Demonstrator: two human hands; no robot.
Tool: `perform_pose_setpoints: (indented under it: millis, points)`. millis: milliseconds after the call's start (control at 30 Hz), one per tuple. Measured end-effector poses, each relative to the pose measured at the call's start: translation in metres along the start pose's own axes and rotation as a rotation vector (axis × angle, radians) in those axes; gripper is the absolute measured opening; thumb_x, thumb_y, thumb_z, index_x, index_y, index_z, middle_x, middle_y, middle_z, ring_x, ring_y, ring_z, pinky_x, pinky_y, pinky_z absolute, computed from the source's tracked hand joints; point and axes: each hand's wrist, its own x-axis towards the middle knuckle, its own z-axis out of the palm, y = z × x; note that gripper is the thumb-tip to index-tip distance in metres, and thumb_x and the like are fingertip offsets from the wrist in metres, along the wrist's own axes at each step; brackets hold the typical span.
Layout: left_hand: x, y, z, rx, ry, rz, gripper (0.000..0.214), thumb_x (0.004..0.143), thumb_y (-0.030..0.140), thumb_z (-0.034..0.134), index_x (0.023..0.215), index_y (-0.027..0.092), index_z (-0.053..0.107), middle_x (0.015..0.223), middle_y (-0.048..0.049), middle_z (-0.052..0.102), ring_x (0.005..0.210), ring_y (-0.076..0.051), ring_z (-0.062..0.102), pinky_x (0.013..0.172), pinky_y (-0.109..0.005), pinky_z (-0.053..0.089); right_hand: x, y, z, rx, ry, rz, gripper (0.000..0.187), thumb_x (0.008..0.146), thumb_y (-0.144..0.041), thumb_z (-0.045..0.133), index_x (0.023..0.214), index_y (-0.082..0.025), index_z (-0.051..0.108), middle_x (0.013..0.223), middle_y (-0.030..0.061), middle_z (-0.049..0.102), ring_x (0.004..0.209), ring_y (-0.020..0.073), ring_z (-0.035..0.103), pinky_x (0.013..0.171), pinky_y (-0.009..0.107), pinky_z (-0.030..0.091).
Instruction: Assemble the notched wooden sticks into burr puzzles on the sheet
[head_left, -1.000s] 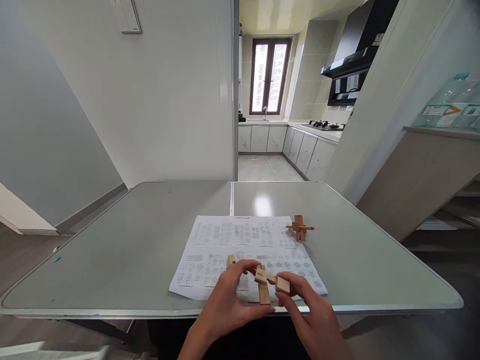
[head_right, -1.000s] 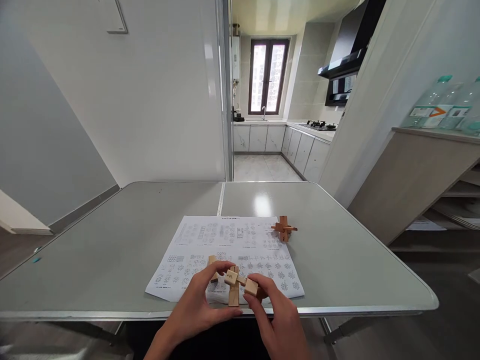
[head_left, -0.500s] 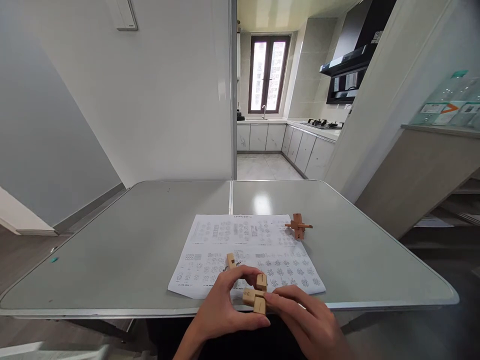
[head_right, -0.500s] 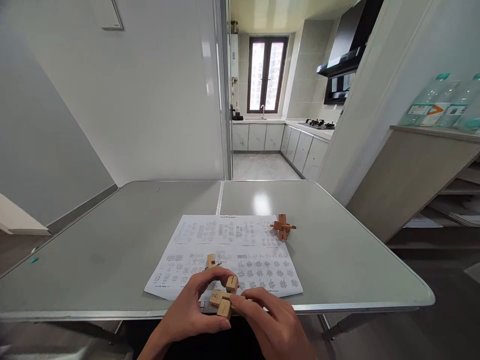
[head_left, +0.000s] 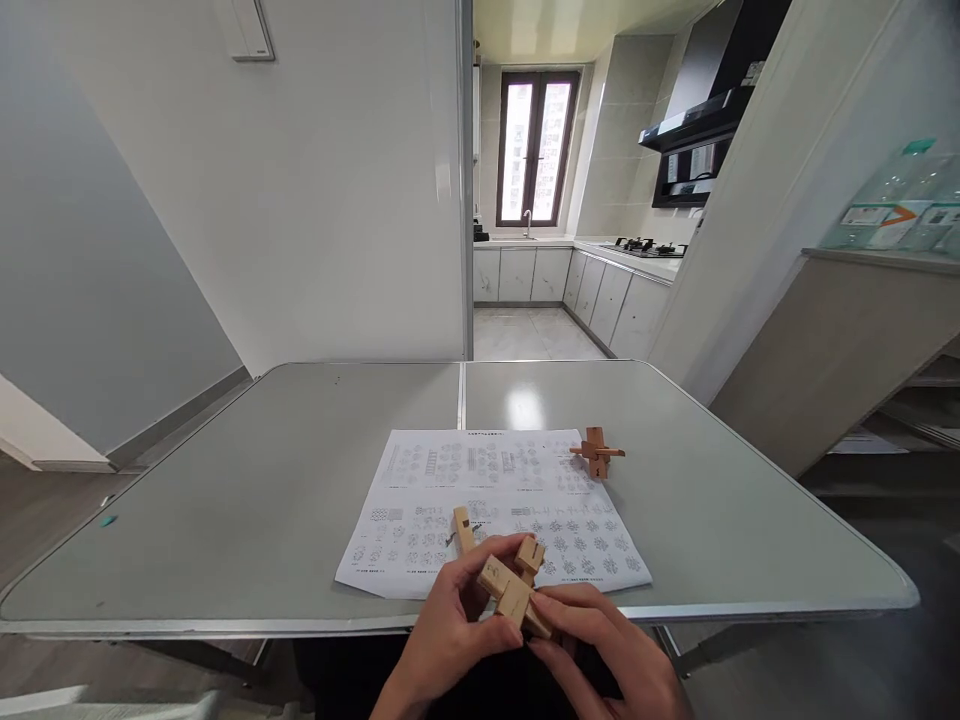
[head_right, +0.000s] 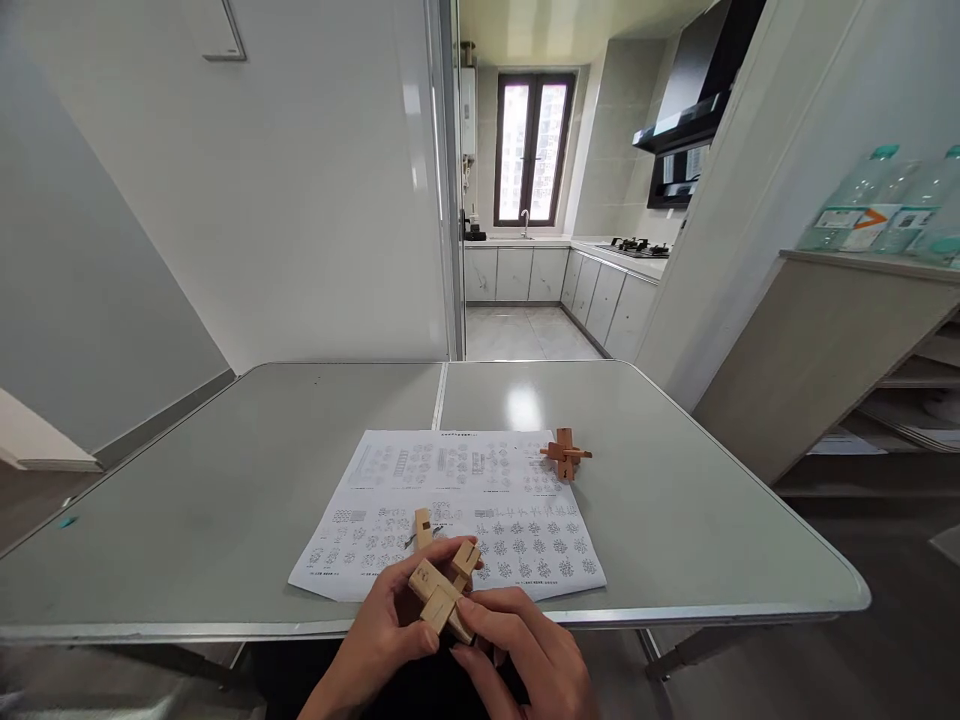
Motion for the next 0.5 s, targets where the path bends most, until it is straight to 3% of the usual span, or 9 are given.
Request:
perform_pose_setpoints:
  millis: [100,167,300,500]
  points:
    - [-0.003,0.004,0.016,-0.035,0.025,-0.061,0.069,0.085,0.069,0.067,0.136,0.022,0.069,0.132,-0.0148,0.07,0.124,-0.036,0.064,0.109,-0.053,0.049,0.006,0.0,0.002,-0.015,0.027,-0.029,0.019,0.095,-0.022,0.07,0.11,-0.031,0.077,0.099,0.0071,0.079,0.075,0.0222,0.075,0.066,0.033,0.064]
    - [-0.004,0.01,0.026,-0.007,0.09,-0.071,0.054,0.093,0.063,0.06,0.128,0.023,0.074,0.127,-0.0121,0.074,0.125,-0.034,0.064,0.114,-0.052,0.045,0.009,0.002,0.003,-0.042,0.047,-0.052,0.022,0.094,-0.019,0.071,0.112,-0.03,0.077,0.101,0.0069,0.079,0.079,0.0223,0.076,0.068,0.033,0.065]
    - [-0.005,0.014,0.035,0.029,0.194,-0.059,0.05,0.096,0.061,0.058,0.124,0.024,0.075,0.121,-0.0094,0.077,0.129,-0.032,0.063,0.119,-0.051,0.041,0.01,0.006,0.01,-0.092,0.081,-0.064,0.021,0.096,-0.019,0.069,0.112,-0.03,0.077,0.104,0.0076,0.079,0.091,0.0242,0.078,0.075,0.034,0.066]
    - [-0.005,0.003,0.027,0.001,0.244,-0.106,0.052,0.095,0.061,0.058,0.123,0.02,0.075,0.121,-0.0104,0.078,0.128,-0.032,0.064,0.12,-0.052,0.04,0.008,0.012,0.027,-0.078,0.096,-0.089,0.02,0.1,-0.024,0.065,0.112,-0.032,0.078,0.105,0.0073,0.078,0.1,0.0245,0.078,0.081,0.033,0.067]
